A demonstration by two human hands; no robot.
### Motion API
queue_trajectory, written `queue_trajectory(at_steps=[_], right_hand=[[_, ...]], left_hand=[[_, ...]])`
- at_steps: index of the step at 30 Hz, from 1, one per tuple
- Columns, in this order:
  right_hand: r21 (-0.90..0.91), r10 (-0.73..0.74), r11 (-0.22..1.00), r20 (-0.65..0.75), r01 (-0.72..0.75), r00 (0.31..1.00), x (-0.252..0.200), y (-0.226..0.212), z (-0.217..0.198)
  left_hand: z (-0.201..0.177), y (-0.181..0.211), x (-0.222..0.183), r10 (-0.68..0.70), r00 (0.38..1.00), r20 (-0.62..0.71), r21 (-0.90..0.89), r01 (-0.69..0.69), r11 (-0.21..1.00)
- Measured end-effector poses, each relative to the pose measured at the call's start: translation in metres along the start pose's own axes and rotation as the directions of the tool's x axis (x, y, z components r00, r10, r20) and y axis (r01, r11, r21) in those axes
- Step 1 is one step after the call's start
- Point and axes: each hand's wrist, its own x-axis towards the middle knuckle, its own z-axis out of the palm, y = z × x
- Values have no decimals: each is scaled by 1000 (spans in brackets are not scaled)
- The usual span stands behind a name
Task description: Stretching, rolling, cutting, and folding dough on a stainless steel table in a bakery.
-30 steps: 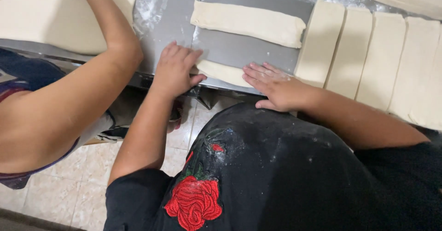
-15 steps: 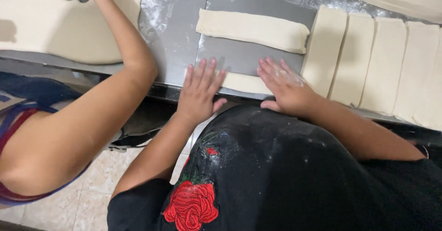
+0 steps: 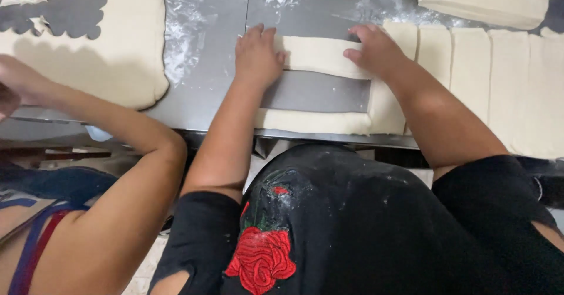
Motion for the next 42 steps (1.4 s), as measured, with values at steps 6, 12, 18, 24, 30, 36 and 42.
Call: queue_trajectory(at_steps=[6,12,18,24,30,36,42], right_hand=[[-83,147,988,200,-132,969,32,3,-13],[-31,47,999,277,-40,960,41,24,2],[42,6,999,429,-26,903,30,14,-14],[29,-12,1000,579,-6,815,16,-14,-25],[-79,-26,995,414,64,910,12,-3,11],[-173,-189,961,147,214,971,-16,2,24],[-285,-566,777,75,561,821,-71,37,53]], left_hand=[[-60,20,52,-117,877,465,52,105,993],[-55,-4,58,-17,754,656,28,-2,1000],[-60,-15,48,133,708,694,-241,54,969],[-83,2,43,142,562,815,-261,136,956],[-33,12,16,74,777,626,-125,6,992],[-27,19,-14,311,881,356,-130,-283,950],[-32,4,-62,684,727,59,117,-686,719]])
